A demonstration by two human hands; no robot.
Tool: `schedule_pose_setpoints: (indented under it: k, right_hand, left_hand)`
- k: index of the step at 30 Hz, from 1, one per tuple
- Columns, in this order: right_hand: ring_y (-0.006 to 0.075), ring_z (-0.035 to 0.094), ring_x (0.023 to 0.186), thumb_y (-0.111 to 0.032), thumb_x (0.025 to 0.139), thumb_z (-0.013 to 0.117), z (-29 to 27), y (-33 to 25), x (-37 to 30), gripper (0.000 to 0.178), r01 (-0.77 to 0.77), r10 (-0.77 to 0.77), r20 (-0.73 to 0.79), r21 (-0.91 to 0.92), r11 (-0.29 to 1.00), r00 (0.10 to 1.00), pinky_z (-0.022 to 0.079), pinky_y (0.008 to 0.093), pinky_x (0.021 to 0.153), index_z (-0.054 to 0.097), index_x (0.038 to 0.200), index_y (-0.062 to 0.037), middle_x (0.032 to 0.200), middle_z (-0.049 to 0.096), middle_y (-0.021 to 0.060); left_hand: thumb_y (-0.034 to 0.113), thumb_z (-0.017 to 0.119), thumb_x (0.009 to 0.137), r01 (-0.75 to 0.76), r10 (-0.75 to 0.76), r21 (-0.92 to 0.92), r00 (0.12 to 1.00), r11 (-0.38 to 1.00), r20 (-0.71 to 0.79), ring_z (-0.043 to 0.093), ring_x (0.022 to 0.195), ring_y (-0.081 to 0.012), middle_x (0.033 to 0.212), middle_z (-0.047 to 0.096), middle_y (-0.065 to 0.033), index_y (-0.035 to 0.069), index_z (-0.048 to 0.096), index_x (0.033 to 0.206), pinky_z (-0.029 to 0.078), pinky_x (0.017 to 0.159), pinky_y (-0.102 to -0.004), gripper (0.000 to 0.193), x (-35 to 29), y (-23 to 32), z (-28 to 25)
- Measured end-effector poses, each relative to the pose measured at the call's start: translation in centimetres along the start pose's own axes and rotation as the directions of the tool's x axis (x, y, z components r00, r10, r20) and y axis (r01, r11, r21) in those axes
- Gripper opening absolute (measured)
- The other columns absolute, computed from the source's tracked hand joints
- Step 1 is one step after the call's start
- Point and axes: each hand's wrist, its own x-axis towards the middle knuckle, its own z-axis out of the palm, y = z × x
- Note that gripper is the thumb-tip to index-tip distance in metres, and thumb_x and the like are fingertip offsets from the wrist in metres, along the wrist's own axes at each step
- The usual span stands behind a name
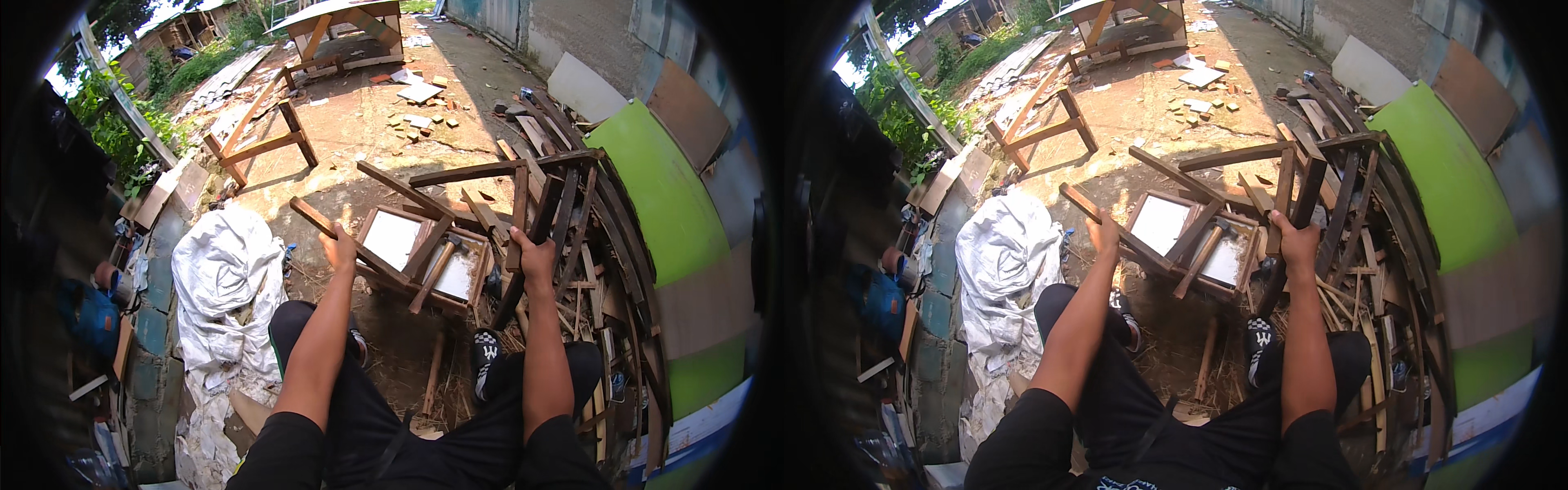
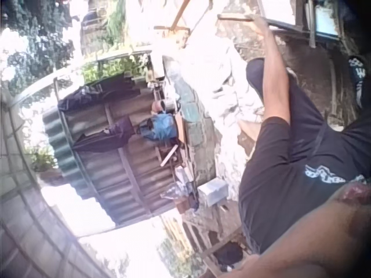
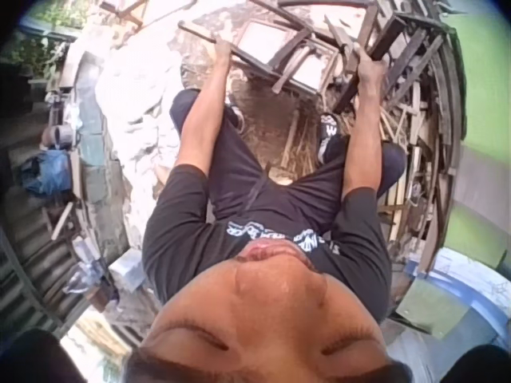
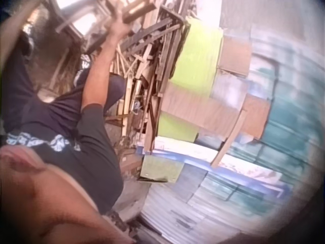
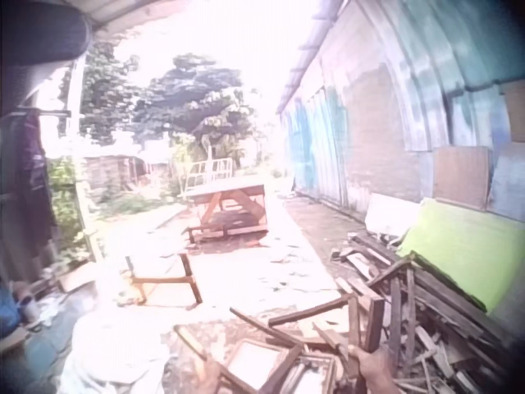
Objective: The person assembles a rectangular wooden frame by hand, using a hammer to drive nails into the joints. They repeatedly align the pieces, hammer them together, and inspect the frame from different angles.
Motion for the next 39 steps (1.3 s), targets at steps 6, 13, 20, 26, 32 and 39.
schedule_pose_setpoints:
  k: [6, 13, 20, 26, 32, 39]
  right_hand:
    - [0.011, 0.066, 0.07, -0.019, 0.089, 0.082, -1.0, -0.6, -0.8, 0.022, -0.007, 0.0, 0.172, 0.042, 0.999, 0.985, 0.051, 0.0294, 0.063, 0.077, 0.092, 0.0025, 0.081, 0.074, 0.0043]
    - [0.0092, 0.063, 0.072, -0.018, 0.088, 0.083, 0.0, -3.0, -1.8, 0.023, -0.021, 0.005, 0.49, 0.026, 0.999, 0.872, 0.05, 0.0282, 0.067, 0.075, 0.096, 0.0025, 0.079, 0.07, 0.001]
    - [0.0095, 0.062, 0.077, -0.023, 0.086, 0.084, 1.2, -7.6, -3.9, 0.032, 0.123, -0.062, 0.731, -0.03, 0.992, 0.68, 0.05, 0.0293, 0.071, 0.074, 0.104, 0.0017, 0.086, 0.07, 0.0021]
    - [0.0083, 0.062, 0.075, -0.021, 0.091, 0.081, 2.1, -7.5, -4.7, 0.031, 0.163, -0.107, 0.605, -0.039, 0.986, 0.789, 0.05, 0.0274, 0.07, 0.073, 0.111, 0.0008, 0.088, 0.073, 0.0035]
    - [0.0101, 0.057, 0.055, -0.053, 0.099, 0.066, 0.6, -7.8, -2.5, 0.056, -0.112, -0.02, 0.406, 0.298, 0.948, 0.914, 0.048, 0.0268, 0.051, 0.064, 0.121, -0.0012, 0.076, 0.063, 0.002]
    - [0.0127, 0.061, 0.057, -0.063, 0.103, 0.049, 0.4, -8.6, -2.7, 0.067, -0.215, -0.045, 0.481, 0.471, 0.855, 0.875, 0.051, 0.0283, 0.051, 0.055, 0.135, -0.0035, 0.085, 0.067, 0.0081]
  left_hand:
    - [0.036, 0.069, 0.094, 0.029, -0.029, 0.23, 1.0, 0.973, -0.002, 0.046, 0.138, -0.0378, 0.152, 0.041, -0.0287, 0.004, 0.019, 0.164, 0.041, 0.112, -0.0459, 0.092, -2.7, -0.1, 2.0]
    - [0.032, 0.069, 0.098, -0.839, 0.812, -0.039, 0.512, 0.542, 0.28, 0.045, 0.135, -0.0405, 0.146, 0.047, -0.0223, 0.008, 0.053, 0.144, 0.035, 0.115, -0.0498, 0.055, -11.3, 10.3, -1.3]
    - [0.047, 0.084, 0.077, -0.996, 0.921, -0.09, -0.019, 0.017, 0.389, 0.031, 0.152, -0.0357, 0.157, 0.045, -0.007, 0.029, 0.058, 0.144, 0.012, 0.128, -0.0605, 0.074, -13.1, 14.1, -3.6]
    - [0.032, 0.087, 0.066, -0.991, 0.893, -0.129, -0.079, -0.024, 0.442, 0.053, 0.127, -0.0285, 0.12, 0.061, -0.0037, 0.03, 0.075, 0.118, 0.032, 0.119, -0.0517, 0.053, -10.9, 14.9, -3.3]
    - [0.027, 0.087, 0.071, -0.999, 0.927, -0.035, 0.008, 0.023, 0.374, 0.057, 0.112, -0.0283, 0.112, 0.06, -0.0061, 0.028, 0.074, 0.118, 0.037, 0.103, -0.0466, 0.048, -7.4, 14.7, -4.4]
    - [0.025, 0.09, 0.071, -0.988, 0.948, -0.003, 0.148, 0.155, 0.281, 0.069, 0.088, -0.0219, 0.097, 0.072, -0.0028, 0.019, 0.072, 0.121, 0.041, 0.088, -0.0382, 0.053, -5.8, 12.8, -7.2]
